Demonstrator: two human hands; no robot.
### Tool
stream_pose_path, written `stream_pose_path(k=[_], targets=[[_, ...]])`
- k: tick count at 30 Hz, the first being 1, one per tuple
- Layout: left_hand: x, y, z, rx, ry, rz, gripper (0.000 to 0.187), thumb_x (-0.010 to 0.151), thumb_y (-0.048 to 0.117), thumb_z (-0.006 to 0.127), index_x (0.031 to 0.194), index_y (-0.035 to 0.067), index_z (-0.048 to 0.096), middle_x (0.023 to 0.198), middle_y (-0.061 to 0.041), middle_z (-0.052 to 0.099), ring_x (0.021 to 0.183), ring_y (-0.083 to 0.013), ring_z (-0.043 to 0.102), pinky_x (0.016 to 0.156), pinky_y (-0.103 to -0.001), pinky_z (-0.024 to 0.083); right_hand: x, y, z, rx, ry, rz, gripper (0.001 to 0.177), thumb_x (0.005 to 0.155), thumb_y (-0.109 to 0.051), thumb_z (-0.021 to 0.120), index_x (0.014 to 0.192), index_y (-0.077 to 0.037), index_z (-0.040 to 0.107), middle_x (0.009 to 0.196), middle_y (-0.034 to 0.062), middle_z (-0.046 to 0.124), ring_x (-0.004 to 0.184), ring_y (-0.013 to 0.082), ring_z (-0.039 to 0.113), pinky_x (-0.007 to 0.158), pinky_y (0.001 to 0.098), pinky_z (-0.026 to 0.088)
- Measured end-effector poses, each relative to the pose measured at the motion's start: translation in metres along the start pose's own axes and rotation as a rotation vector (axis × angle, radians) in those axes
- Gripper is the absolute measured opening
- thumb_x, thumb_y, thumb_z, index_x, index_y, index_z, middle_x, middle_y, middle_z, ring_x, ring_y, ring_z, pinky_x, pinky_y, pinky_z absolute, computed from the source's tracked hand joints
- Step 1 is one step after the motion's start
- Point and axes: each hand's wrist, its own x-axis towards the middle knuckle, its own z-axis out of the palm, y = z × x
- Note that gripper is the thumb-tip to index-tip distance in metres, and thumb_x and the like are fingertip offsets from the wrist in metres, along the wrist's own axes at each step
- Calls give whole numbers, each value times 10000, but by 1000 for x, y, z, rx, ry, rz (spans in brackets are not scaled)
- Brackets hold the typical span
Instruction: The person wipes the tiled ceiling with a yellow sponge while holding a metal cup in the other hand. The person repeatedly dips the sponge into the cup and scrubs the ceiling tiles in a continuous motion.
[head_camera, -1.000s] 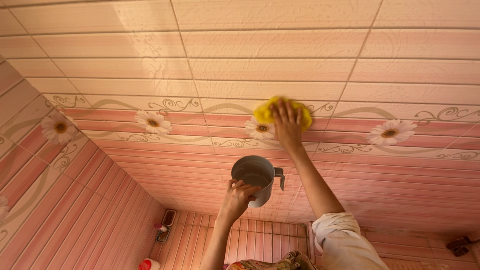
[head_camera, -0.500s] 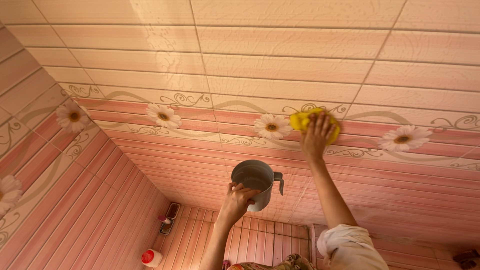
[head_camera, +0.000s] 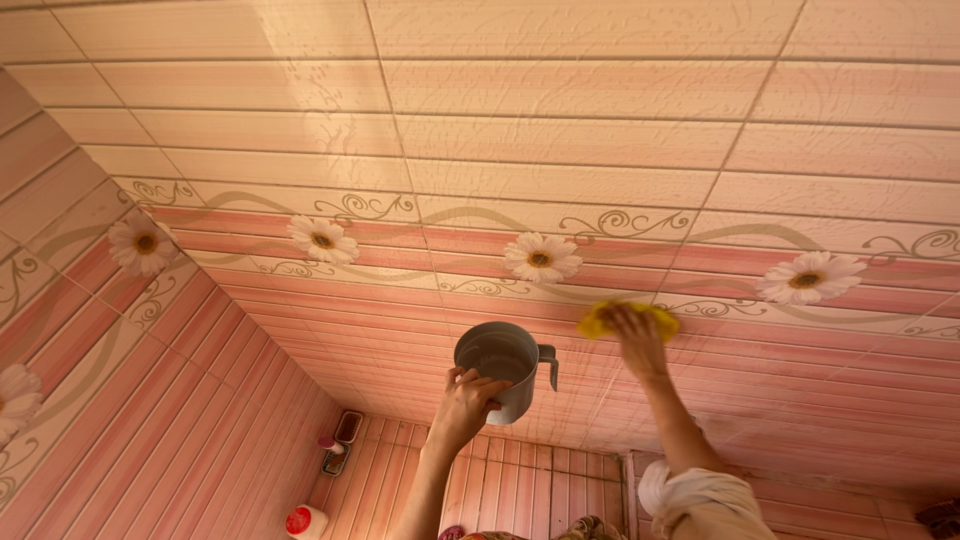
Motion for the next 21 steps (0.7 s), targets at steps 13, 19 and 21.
stream_pose_path(k=[13, 19, 21], targets=[[-3, -5, -5, 25, -7, -64, 312, 821, 131, 765, 1129, 178, 776, 846, 14, 770, 874, -191, 652, 1033, -524, 412, 109, -90, -29, 105, 204, -123, 654, 959, -101, 479, 1590, -246, 390, 1648, 15, 370, 1497, 205, 348, 1177, 547, 237], [-12, -8, -10, 31, -12, -76, 301, 826, 156, 770, 1126, 178, 771, 852, 9, 773, 883, -200, 652, 1029, -515, 415, 61, -103, -2, 207, 241, -393, 743, 927, -31, 535, 1623, -250, 392, 1691, -73, 382, 1521, 100, 366, 1210, 385, 306], [-18, -11, -11, 34, -16, -80, 307, 827, 156, 773, 1133, 179, 769, 856, 6, 773, 890, -204, 652, 1029, -514, 412, 47, -86, 1, 171, 138, -382, 788, 858, -22, 559, 1587, -277, 405, 1665, -77, 382, 1507, 92, 366, 1196, 393, 301]])
